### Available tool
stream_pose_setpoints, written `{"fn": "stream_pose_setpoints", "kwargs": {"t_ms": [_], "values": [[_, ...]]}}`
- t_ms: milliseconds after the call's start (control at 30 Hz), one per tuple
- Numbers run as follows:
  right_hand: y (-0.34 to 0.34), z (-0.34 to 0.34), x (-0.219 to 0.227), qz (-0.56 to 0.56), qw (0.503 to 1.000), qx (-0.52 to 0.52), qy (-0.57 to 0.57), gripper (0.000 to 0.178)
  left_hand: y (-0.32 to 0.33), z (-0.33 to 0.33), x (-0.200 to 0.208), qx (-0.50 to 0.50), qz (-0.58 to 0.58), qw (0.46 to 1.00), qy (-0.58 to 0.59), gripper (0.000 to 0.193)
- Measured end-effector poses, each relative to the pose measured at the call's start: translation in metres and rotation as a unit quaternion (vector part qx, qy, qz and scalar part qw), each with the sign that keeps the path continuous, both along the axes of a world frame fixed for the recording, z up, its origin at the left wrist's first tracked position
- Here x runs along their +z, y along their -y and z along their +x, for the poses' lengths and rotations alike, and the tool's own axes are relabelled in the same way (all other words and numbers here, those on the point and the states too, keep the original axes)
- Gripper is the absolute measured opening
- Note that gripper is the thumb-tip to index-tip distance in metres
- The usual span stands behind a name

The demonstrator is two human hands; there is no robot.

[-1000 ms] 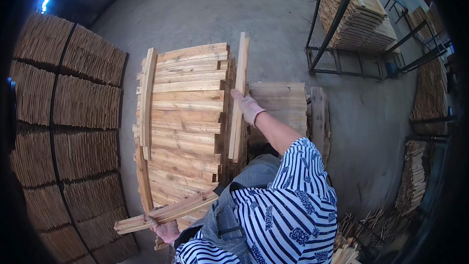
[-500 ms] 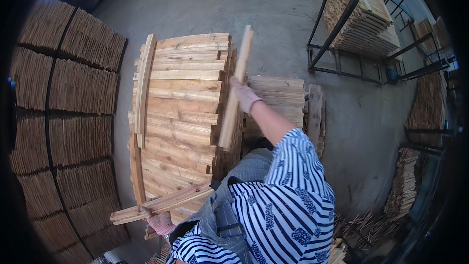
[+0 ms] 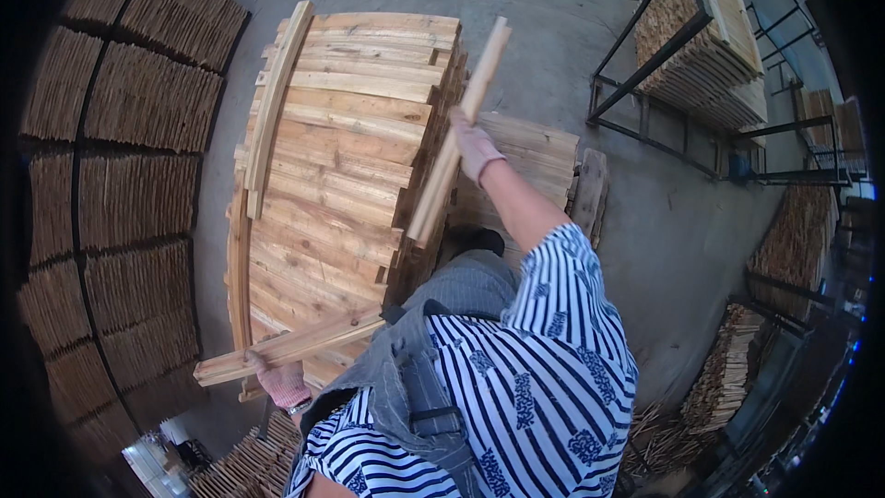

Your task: The person picks up wooden planks from a large pile on the floor and places them onto a wooden pallet. They repeatedly grab handfuls of planks and arrange them in a stack on the pallet.

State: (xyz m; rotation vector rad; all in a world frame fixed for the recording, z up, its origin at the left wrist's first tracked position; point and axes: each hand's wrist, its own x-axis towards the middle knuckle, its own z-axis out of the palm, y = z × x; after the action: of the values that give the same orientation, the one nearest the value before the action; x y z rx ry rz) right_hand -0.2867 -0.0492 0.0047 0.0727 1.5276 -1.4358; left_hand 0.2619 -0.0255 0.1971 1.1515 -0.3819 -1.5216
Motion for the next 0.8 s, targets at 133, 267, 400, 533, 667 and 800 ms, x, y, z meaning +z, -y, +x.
{"fn": "stream_pose_setpoints", "kwargs": {"t_ms": [133,267,400,533,667,800], "values": [[0.039,0.012,0.000,0.105,0.978,0.103,-0.147,0.098,0.002,-0.004,0.005,-0.016,0.000,0.997,0.080,0.051],[0.027,0.008,0.014,0.070,0.955,0.205,-0.202,0.097,0.025,0.011,-0.028,0.041,0.012,0.997,0.070,0.047],[-0.017,0.007,-0.001,0.031,0.988,0.083,-0.127,0.097,0.014,0.011,-0.019,0.007,0.026,0.997,-0.071,0.046],[-0.053,0.049,0.012,0.063,0.844,0.369,-0.384,0.090,-0.040,0.026,-0.010,0.090,0.044,0.995,-0.008,0.043],[-0.006,0.105,-0.025,0.097,0.961,0.152,-0.211,0.078,-0.048,0.035,-0.015,0.118,0.045,0.991,-0.039,0.038],[-0.016,0.093,-0.035,0.079,0.980,0.149,-0.103,0.096,-0.041,0.023,-0.018,0.153,0.062,0.986,0.004,0.042]]}}
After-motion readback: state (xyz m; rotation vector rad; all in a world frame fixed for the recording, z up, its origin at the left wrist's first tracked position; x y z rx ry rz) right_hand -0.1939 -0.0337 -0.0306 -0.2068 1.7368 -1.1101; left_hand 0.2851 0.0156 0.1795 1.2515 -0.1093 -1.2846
